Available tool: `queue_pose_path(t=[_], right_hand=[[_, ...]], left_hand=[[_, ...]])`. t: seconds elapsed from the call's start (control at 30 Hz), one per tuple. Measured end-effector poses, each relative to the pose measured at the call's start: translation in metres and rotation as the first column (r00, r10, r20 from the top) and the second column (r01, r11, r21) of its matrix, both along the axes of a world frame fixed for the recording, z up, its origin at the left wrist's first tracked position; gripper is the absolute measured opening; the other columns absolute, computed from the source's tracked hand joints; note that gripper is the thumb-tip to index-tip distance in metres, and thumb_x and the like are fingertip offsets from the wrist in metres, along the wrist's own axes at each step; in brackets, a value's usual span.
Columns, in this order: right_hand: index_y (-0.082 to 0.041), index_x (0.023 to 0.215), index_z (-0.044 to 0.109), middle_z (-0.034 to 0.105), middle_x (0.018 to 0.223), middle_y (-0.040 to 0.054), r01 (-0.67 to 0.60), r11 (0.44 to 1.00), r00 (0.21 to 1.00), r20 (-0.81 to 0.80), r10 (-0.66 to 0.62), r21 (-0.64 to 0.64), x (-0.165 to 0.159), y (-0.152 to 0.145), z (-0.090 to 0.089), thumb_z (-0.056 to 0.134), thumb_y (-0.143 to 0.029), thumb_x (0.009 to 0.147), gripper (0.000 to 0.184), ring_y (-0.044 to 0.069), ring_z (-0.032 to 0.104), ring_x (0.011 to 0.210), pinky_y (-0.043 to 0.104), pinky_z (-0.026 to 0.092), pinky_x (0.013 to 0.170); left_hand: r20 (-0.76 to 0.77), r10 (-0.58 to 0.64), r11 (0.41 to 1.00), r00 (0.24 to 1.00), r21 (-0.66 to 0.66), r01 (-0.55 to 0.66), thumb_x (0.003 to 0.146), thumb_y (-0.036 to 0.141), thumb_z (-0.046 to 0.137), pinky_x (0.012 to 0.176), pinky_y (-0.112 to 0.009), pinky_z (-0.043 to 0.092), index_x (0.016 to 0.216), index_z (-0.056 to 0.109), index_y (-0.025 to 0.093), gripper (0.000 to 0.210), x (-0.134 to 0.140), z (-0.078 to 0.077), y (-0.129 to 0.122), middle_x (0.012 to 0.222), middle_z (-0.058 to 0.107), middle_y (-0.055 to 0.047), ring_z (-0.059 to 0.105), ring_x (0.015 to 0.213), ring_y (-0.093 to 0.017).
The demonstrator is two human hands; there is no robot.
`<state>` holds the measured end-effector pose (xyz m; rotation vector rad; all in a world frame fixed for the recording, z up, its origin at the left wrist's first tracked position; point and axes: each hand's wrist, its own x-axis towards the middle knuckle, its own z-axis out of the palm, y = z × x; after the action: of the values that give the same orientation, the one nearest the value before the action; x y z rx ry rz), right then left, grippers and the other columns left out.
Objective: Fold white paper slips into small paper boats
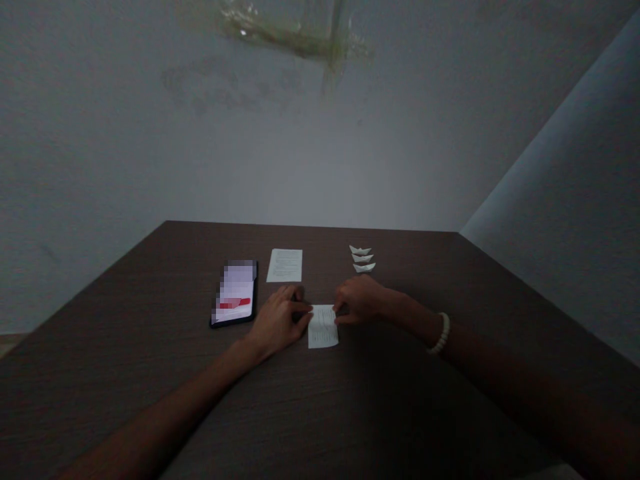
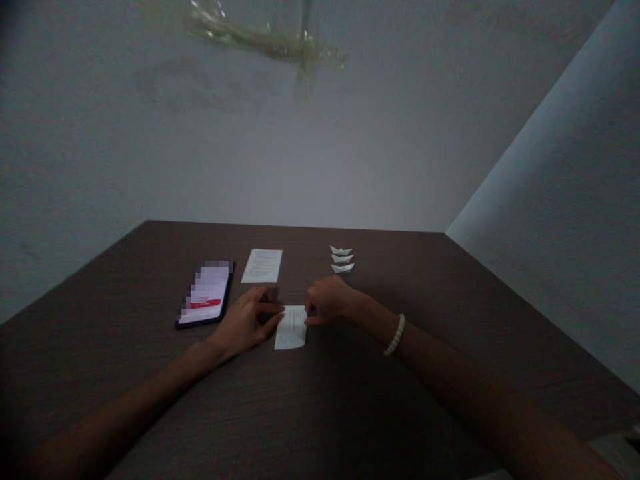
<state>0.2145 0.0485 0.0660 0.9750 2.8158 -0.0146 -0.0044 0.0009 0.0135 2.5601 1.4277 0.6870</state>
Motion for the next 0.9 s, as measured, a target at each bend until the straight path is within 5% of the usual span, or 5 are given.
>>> queue_pose_path(t=[0.9], right_hand=[[-0.028, 0.098, 0.074, 0.072, 0.089, 0.0053, 0.045, 0.999, 0.996, -0.074, -0.044, 0.008, 0.015, -0.02, -0.014, 0.067, -0.057, 0.072, 0.04, 0.022, 0.066, 0.08, 0.025, 0.037, 0.06]], left_hand=[[-0.024, -0.03, 0.984, 0.999, -0.179, 0.025, 0.073, 0.041, 0.072, 0.093, -0.04, 0.045, 0.102, 0.073, 0.023, 0.034, -0.005, 0.004, -0.004, 0.109, 0.056, -0.008, 0.055, 0.105, -0.026]])
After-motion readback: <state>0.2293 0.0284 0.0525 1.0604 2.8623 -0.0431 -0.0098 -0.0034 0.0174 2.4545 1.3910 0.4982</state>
